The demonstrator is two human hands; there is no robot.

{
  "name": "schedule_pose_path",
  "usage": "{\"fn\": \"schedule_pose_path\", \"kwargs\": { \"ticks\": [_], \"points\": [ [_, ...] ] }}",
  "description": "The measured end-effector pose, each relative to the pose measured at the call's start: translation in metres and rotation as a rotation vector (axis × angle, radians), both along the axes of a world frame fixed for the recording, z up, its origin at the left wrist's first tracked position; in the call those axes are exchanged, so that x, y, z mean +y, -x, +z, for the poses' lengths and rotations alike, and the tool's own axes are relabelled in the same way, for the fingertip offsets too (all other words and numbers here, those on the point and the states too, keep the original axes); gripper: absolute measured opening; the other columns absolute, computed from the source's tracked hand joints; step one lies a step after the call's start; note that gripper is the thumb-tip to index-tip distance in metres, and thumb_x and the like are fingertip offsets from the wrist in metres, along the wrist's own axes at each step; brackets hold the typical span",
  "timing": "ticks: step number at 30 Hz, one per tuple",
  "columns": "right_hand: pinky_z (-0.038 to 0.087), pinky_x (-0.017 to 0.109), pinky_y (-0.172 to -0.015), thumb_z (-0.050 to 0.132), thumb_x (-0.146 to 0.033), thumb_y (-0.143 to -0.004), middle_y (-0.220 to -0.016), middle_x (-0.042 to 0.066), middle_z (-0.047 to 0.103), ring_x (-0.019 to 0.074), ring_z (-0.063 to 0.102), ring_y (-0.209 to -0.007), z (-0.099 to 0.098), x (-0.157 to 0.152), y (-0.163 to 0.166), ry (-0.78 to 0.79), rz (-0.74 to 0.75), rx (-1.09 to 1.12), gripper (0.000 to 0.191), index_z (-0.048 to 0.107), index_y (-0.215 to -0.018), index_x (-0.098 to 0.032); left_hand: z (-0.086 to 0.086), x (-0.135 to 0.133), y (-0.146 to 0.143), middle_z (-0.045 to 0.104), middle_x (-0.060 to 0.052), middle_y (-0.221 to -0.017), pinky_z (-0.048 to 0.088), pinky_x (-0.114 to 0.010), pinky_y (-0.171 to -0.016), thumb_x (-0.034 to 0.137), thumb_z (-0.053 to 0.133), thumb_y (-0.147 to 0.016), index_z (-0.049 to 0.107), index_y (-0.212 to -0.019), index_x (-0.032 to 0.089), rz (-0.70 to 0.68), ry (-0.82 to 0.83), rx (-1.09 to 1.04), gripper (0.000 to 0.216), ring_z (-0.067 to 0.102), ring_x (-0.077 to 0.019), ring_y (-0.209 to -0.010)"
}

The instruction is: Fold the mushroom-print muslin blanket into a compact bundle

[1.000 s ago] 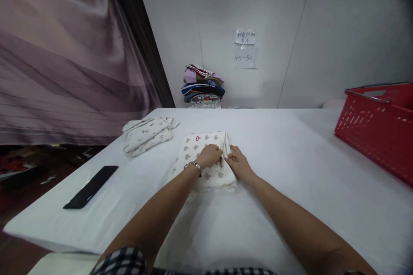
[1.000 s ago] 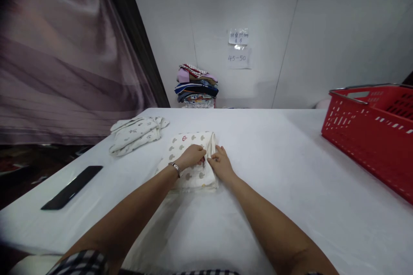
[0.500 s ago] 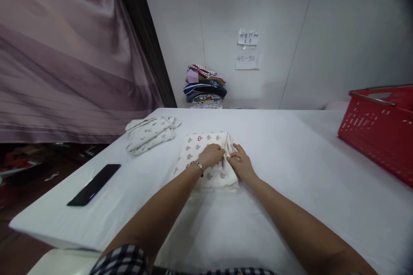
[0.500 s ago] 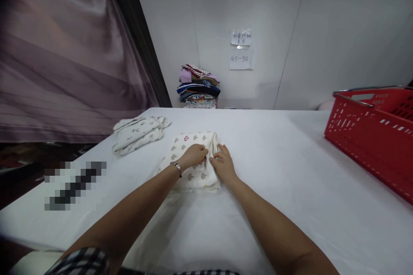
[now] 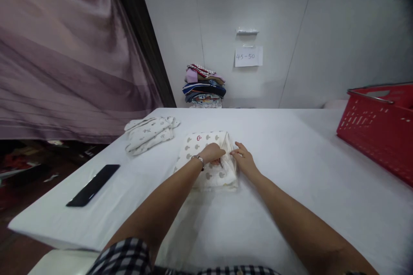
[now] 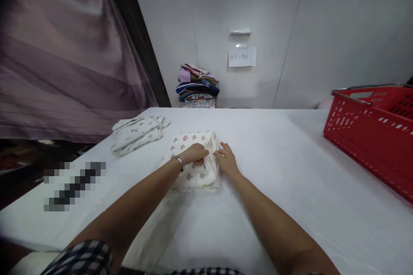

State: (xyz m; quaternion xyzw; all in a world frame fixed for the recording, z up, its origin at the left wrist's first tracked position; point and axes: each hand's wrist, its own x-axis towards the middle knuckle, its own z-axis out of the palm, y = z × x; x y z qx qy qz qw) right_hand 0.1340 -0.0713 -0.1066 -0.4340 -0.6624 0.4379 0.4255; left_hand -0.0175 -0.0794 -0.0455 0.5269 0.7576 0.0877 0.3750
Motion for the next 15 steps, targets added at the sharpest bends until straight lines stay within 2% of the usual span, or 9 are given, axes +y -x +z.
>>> {"fn": "schedule_pose_path", "kwargs": {
  "ticks": [3,9,15],
  "points": [
    [0.018,0.042,-0.110,0.056,-0.033,-0.075,-0.139,0.004,0.042,0.0215,0.024,-0.134,-0.005,0.002,-0.001,-0.015,-0.015,-0.067,0.015,0.065,-0.074,-0.022,0.002,-0.003,0.000,0.067,-0.012,-0.068,0.050,-0.021,-0.050,0.028,0.050,-0.071,0.059,-0.072,0.010,-0.010,-0.005,0.003,0.021,0.064,-0.0176,-0.056],
    [0.022,0.044,-0.107,0.063,-0.034,-0.073,-0.141,0.009,0.038,0.0269,0.018,-0.136,-0.013,0.002,0.000,-0.216,0.015,-0.310,0.015,0.063,-0.077,-0.019,0.006,-0.007,-0.001,0.066,-0.012,-0.066,0.049,-0.022,-0.048,0.026,0.049,-0.070,0.059,-0.076,0.010,-0.062,-0.039,0.030,0.020,0.064,-0.0181,-0.054],
    [0.026,0.047,-0.104,0.063,-0.033,-0.074,-0.142,0.012,0.036,0.0294,0.018,-0.136,-0.012,0.000,0.000,-0.195,-0.028,-0.381,0.019,0.062,-0.085,-0.018,0.007,-0.009,-0.002,0.066,-0.012,-0.066,0.048,-0.023,-0.048,0.025,0.050,-0.068,0.059,-0.084,0.010,-0.084,-0.057,0.065,0.023,0.064,-0.0196,-0.055]
  ]
}}
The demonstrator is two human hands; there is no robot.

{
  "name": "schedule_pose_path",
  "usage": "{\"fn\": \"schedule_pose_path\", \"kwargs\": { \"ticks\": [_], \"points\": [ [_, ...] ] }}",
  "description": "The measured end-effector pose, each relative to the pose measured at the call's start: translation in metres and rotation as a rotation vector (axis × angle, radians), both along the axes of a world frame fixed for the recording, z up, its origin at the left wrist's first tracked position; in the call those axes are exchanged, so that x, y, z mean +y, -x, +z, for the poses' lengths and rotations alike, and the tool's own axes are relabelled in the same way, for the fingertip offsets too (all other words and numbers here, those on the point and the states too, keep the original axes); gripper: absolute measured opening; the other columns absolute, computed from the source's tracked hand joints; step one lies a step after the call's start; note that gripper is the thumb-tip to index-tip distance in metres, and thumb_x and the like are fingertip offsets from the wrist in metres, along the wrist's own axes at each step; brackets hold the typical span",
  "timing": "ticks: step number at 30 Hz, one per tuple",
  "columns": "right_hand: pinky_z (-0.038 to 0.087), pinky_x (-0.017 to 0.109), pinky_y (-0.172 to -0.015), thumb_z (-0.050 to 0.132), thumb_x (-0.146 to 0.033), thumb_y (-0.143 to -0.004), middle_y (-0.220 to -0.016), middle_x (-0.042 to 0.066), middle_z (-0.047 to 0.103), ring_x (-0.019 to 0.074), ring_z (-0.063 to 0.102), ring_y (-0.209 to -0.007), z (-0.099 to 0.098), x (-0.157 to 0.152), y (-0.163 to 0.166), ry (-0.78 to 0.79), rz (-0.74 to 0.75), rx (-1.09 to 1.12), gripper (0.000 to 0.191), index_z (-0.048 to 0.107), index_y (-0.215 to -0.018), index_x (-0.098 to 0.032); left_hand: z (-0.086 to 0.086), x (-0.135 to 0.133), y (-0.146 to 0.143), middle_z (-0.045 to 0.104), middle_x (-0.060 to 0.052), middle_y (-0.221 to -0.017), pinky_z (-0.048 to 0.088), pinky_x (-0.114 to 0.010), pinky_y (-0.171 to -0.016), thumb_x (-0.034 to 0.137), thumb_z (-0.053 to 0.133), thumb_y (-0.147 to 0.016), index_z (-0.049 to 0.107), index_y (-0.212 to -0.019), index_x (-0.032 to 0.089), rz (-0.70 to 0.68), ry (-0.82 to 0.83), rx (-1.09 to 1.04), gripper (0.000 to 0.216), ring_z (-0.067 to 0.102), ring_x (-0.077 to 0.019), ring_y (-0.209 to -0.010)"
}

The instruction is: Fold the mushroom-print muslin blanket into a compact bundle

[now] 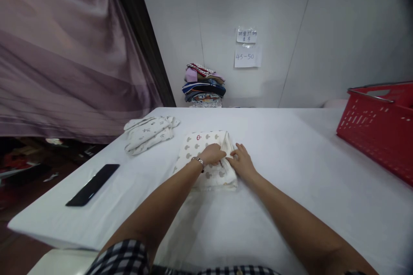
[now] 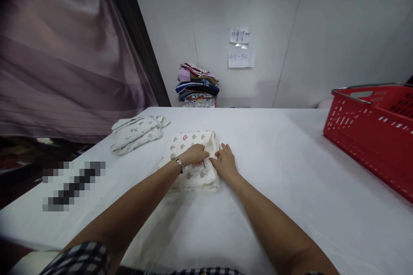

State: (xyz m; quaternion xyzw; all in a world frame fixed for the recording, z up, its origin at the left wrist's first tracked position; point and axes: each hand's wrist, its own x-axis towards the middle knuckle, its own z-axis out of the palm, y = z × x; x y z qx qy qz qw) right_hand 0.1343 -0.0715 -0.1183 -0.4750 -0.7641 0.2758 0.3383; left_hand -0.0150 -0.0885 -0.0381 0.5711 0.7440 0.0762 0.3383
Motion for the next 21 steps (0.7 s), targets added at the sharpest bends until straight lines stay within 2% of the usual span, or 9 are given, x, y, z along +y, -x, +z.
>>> {"fn": "schedule_pose_path", "kwargs": {
  "ticks": [4,11,16,21],
  "points": [
    [0.024,0.045,-0.106,0.064,-0.032,-0.072,-0.141,0.013,0.038,0.0287,0.019,-0.136,-0.003,0.002,0.001,0.006,0.014,0.028,0.021,0.062,-0.088,-0.018,0.002,-0.003,-0.002,0.067,-0.013,-0.071,0.048,-0.024,-0.046,0.026,0.051,-0.068,0.057,-0.089,0.009,0.009,-0.005,0.001,0.027,0.064,-0.0201,-0.054],
    [0.022,0.045,-0.107,0.065,-0.026,-0.069,-0.138,0.011,0.041,0.0292,0.022,-0.135,-0.007,0.006,0.004,0.122,0.055,0.136,0.009,0.061,-0.066,-0.018,0.002,-0.006,-0.003,0.066,-0.008,-0.068,0.046,-0.022,-0.044,0.024,0.051,-0.067,0.054,-0.090,0.013,0.000,-0.058,-0.013,0.025,0.063,-0.0177,-0.053],
    [0.018,0.044,-0.109,0.060,-0.030,-0.075,-0.142,0.007,0.036,0.0248,0.016,-0.137,-0.001,0.001,0.004,0.051,0.110,0.238,0.012,0.067,-0.074,-0.020,-0.006,-0.004,-0.001,0.064,-0.006,-0.061,0.045,-0.022,-0.043,0.023,0.051,-0.068,0.053,-0.084,0.014,-0.005,-0.119,-0.061,0.019,0.061,-0.0168,-0.049],
    [0.016,0.044,-0.110,0.061,-0.031,-0.073,-0.141,0.004,0.038,0.0248,0.016,-0.137,-0.001,0.000,0.004,0.091,0.139,0.261,0.014,0.070,-0.078,-0.022,-0.011,-0.002,-0.001,0.062,-0.004,-0.059,0.045,-0.021,-0.044,0.025,0.050,-0.072,0.053,-0.086,0.014,0.020,-0.106,-0.096,0.019,0.061,-0.0155,-0.049]
  ]
}}
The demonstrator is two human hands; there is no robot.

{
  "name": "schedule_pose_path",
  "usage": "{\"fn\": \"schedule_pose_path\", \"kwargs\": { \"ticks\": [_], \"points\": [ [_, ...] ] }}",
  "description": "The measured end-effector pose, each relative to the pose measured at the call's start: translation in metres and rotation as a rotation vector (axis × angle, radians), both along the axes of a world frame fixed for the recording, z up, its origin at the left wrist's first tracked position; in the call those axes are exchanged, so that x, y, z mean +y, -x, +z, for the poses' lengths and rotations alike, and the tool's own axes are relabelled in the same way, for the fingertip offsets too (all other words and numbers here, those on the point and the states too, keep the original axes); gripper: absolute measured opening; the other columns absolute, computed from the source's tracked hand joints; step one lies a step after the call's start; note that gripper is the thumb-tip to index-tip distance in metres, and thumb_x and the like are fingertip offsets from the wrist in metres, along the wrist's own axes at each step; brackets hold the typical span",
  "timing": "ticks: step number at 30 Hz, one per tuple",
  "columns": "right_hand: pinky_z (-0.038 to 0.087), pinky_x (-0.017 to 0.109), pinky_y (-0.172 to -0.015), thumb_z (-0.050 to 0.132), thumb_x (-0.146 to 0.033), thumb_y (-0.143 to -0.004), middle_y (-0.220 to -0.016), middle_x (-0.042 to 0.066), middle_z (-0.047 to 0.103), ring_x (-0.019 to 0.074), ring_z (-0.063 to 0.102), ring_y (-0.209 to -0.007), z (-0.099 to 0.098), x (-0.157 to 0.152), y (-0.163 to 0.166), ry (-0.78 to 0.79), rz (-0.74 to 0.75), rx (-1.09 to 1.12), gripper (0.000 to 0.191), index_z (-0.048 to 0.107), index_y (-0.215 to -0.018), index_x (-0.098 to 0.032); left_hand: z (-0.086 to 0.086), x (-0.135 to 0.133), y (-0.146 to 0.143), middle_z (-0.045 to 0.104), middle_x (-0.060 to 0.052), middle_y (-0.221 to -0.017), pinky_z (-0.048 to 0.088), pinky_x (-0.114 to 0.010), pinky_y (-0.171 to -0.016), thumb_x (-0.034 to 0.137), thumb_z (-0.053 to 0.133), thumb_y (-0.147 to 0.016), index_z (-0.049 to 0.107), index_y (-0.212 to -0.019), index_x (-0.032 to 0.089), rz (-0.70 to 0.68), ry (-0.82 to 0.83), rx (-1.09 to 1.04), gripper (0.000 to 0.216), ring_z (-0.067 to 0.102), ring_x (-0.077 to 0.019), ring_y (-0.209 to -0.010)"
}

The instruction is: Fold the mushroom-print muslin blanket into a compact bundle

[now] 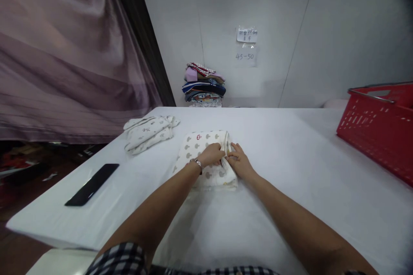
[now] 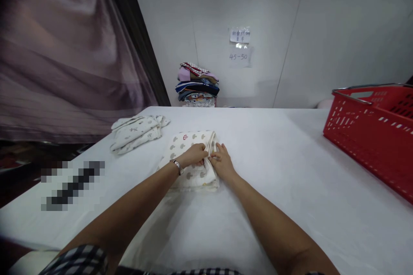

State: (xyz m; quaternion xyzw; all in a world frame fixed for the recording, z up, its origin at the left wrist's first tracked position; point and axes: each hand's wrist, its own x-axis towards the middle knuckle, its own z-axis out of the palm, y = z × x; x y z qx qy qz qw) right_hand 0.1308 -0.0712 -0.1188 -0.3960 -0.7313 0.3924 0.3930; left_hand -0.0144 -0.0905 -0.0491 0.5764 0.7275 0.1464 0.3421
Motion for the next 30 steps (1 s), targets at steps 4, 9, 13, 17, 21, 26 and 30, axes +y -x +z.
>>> {"fn": "schedule_pose_path", "kwargs": {
  "ticks": [4,9,13,17,21,26,30],
  "points": [
    [0.014,0.043,-0.111,0.061,-0.032,-0.072,-0.142,0.002,0.037,0.0237,0.014,-0.137,-0.001,0.000,0.000,-0.008,0.027,0.036,0.018,0.072,-0.083,-0.024,0.001,0.001,-0.002,0.062,-0.006,-0.057,0.047,-0.022,-0.046,0.037,0.045,-0.078,0.054,-0.083,0.013,0.012,0.016,-0.029,0.026,0.061,-0.0164,-0.050],
    [0.016,0.042,-0.111,0.056,-0.031,-0.074,-0.140,0.000,0.040,0.0222,0.018,-0.136,0.005,0.003,-0.004,0.072,-0.005,0.067,0.019,0.072,-0.082,-0.025,0.001,0.002,-0.003,0.062,-0.004,-0.059,0.045,-0.020,-0.045,0.038,0.051,-0.076,0.055,-0.084,0.013,0.033,0.000,0.049,0.027,0.060,-0.0146,-0.049],
    [0.018,0.042,-0.110,0.053,-0.030,-0.076,-0.138,0.003,0.042,0.0224,0.023,-0.135,0.006,0.007,-0.009,0.061,-0.145,0.007,0.017,0.069,-0.077,-0.023,0.001,0.001,-0.003,0.061,-0.004,-0.057,0.043,-0.021,-0.046,0.030,0.051,-0.074,0.056,-0.083,0.013,0.017,-0.015,0.114,0.020,0.059,-0.0148,-0.048],
    [0.018,0.043,-0.110,0.059,-0.034,-0.074,-0.138,0.005,0.042,0.0247,0.021,-0.135,-0.001,0.010,-0.008,0.048,-0.134,-0.079,0.016,0.066,-0.079,-0.022,0.004,0.002,-0.005,0.062,-0.005,-0.059,0.043,-0.023,-0.050,0.027,0.051,-0.071,0.058,-0.080,0.014,0.002,-0.057,0.202,0.017,0.060,-0.0162,-0.054],
    [0.020,0.044,-0.109,0.063,-0.035,-0.071,-0.137,0.007,0.043,0.0268,0.021,-0.135,-0.009,0.012,-0.006,0.047,-0.159,-0.140,0.015,0.064,-0.077,-0.020,0.009,0.003,-0.007,0.066,-0.009,-0.078,0.042,-0.024,-0.059,0.026,0.052,-0.068,0.058,-0.077,0.015,-0.003,-0.128,0.293,0.016,0.063,-0.0197,-0.075],
    [0.022,0.044,-0.107,0.065,-0.032,-0.070,-0.138,0.010,0.040,0.0274,0.021,-0.135,-0.010,0.011,-0.005,0.019,-0.175,-0.171,0.022,0.062,-0.086,-0.019,0.009,0.003,-0.007,0.067,-0.010,-0.084,0.041,-0.024,-0.060,0.026,0.051,-0.069,0.059,-0.079,0.015,-0.013,-0.149,0.326,0.017,0.062,-0.0207,-0.079],
    [0.021,0.044,-0.108,0.065,-0.028,-0.069,-0.140,0.011,0.039,0.0273,0.019,-0.135,-0.007,0.011,-0.004,0.040,-0.142,-0.167,0.017,0.062,-0.083,-0.018,0.010,0.001,-0.007,0.066,-0.010,-0.083,0.042,-0.025,-0.062,0.027,0.050,-0.070,0.058,-0.079,0.015,-0.010,-0.165,0.323,0.017,0.062,-0.0207,-0.080]
  ]
}}
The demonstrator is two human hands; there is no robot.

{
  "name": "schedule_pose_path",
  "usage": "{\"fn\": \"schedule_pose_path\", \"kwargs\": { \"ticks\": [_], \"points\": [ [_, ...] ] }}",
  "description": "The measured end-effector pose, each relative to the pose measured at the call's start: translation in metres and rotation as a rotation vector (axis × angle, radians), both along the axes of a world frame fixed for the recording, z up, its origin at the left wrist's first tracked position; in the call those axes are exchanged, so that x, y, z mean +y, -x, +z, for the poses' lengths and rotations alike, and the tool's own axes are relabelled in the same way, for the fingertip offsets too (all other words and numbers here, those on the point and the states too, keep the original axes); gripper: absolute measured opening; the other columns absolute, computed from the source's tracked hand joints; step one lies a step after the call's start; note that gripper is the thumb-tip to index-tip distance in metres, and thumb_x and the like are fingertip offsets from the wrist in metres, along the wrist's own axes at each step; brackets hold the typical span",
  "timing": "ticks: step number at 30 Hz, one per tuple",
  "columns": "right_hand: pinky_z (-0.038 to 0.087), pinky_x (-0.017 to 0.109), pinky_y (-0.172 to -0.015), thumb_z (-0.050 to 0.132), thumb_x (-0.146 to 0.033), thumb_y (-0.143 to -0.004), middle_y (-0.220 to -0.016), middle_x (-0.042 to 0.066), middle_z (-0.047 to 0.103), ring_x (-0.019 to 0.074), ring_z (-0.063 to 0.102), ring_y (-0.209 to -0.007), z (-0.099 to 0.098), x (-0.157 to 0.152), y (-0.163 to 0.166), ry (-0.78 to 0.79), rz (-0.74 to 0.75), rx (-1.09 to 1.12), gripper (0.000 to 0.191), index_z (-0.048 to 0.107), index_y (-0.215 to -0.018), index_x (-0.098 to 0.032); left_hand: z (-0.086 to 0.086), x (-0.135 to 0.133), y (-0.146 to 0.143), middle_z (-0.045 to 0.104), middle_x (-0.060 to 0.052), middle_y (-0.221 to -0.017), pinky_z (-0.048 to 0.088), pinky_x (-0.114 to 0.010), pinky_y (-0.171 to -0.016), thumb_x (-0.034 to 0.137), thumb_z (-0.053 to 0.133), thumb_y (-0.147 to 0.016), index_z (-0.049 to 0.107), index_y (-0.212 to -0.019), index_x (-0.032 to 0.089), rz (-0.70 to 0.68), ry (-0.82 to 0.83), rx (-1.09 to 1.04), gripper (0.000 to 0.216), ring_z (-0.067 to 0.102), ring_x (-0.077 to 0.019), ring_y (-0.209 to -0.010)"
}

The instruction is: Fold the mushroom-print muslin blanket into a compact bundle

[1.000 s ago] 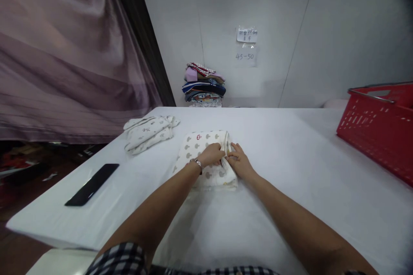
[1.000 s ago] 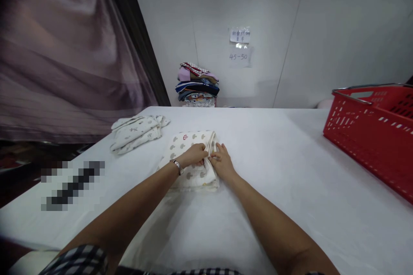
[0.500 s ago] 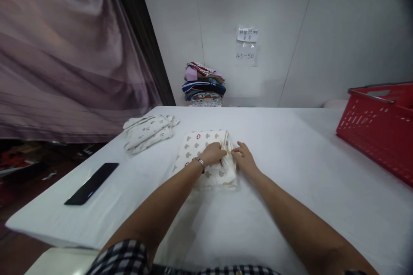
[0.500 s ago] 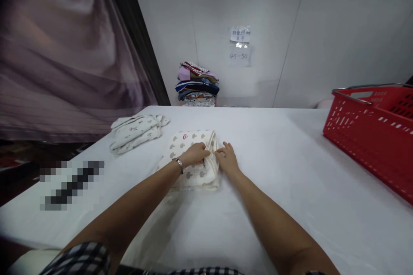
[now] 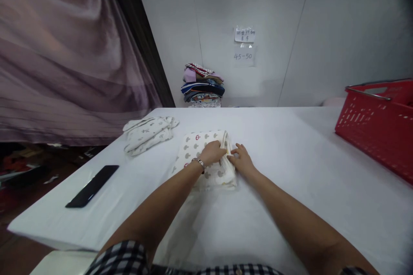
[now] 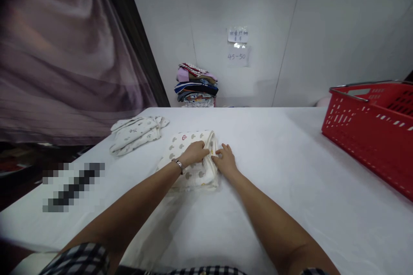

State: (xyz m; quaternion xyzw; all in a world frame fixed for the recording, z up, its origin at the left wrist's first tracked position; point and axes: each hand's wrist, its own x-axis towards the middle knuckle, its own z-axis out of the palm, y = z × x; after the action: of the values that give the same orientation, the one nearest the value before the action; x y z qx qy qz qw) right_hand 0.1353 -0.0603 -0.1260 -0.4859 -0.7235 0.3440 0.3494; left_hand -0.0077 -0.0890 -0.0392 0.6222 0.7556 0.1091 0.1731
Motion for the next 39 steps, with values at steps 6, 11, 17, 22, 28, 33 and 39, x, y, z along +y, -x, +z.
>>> {"fn": "schedule_pose_path", "kwargs": {
  "ticks": [6,11,17,22,28,33,39],
  "points": [
    [0.020,0.044,-0.108,0.063,-0.025,-0.070,-0.139,0.008,0.040,0.0251,0.019,-0.136,0.002,-0.002,0.002,-0.053,0.027,0.068,0.006,0.060,-0.073,-0.020,0.000,0.000,0.000,0.065,-0.009,-0.071,0.043,-0.024,-0.057,0.027,0.049,-0.071,0.058,-0.077,0.014,0.011,0.037,-0.059,0.017,0.063,-0.0194,-0.069],
    [0.019,0.043,-0.109,0.061,-0.026,-0.073,-0.140,0.006,0.040,0.0223,0.020,-0.136,0.002,-0.006,0.005,-0.120,0.056,0.144,0.005,0.061,-0.071,-0.021,-0.005,0.002,0.001,0.065,-0.008,-0.065,0.045,-0.022,-0.052,0.029,0.048,-0.074,0.058,-0.083,0.012,0.048,0.104,-0.177,0.021,0.062,-0.0164,-0.056],
    [0.016,0.045,-0.110,0.061,-0.027,-0.072,-0.141,0.003,0.039,0.0221,0.017,-0.137,0.008,-0.009,0.007,0.013,0.118,0.235,0.011,0.069,-0.079,-0.023,-0.009,0.004,0.003,0.063,-0.009,-0.061,0.048,-0.023,-0.047,0.040,0.046,-0.080,0.057,-0.082,0.010,0.096,0.174,-0.332,0.032,0.061,-0.0169,-0.051],
    [0.016,0.043,-0.111,0.056,-0.025,-0.073,-0.139,0.003,0.042,0.0214,0.019,-0.136,0.013,-0.006,0.002,0.072,0.077,0.247,0.015,0.069,-0.079,-0.023,-0.006,0.004,0.004,0.058,-0.004,-0.054,0.047,-0.022,-0.047,0.033,0.048,-0.080,0.055,-0.077,0.011,0.127,0.186,-0.410,0.023,0.059,-0.0150,-0.049],
    [0.022,0.044,-0.108,0.057,-0.033,-0.074,-0.135,0.008,0.045,0.0254,0.027,-0.133,0.002,0.002,-0.003,0.032,-0.070,0.132,0.019,0.064,-0.086,-0.021,-0.004,0.000,0.005,0.055,0.000,-0.051,0.047,-0.019,-0.050,0.036,0.047,-0.085,0.054,-0.077,0.013,0.159,0.187,-0.482,0.026,0.057,-0.0111,-0.049],
    [0.022,0.044,-0.107,0.059,-0.036,-0.075,-0.138,0.006,0.042,0.0245,0.020,-0.136,0.002,0.000,-0.003,-0.113,-0.027,0.048,0.020,0.063,-0.089,-0.022,-0.004,-0.001,0.006,0.055,0.001,-0.051,0.047,-0.019,-0.051,0.036,0.047,-0.086,0.052,-0.078,0.013,0.156,0.176,-0.507,0.025,0.056,-0.0104,-0.048],
    [0.019,0.050,-0.107,0.060,-0.031,-0.075,-0.140,0.007,0.040,0.0289,0.016,-0.136,0.005,-0.003,0.003,-0.044,0.030,-0.068,0.013,0.066,-0.078,-0.020,-0.009,0.001,0.008,0.055,0.000,-0.052,0.046,-0.018,-0.048,0.035,0.046,-0.085,0.052,-0.077,0.014,0.119,0.158,-0.480,0.024,0.055,-0.0105,-0.046]
  ]
}}
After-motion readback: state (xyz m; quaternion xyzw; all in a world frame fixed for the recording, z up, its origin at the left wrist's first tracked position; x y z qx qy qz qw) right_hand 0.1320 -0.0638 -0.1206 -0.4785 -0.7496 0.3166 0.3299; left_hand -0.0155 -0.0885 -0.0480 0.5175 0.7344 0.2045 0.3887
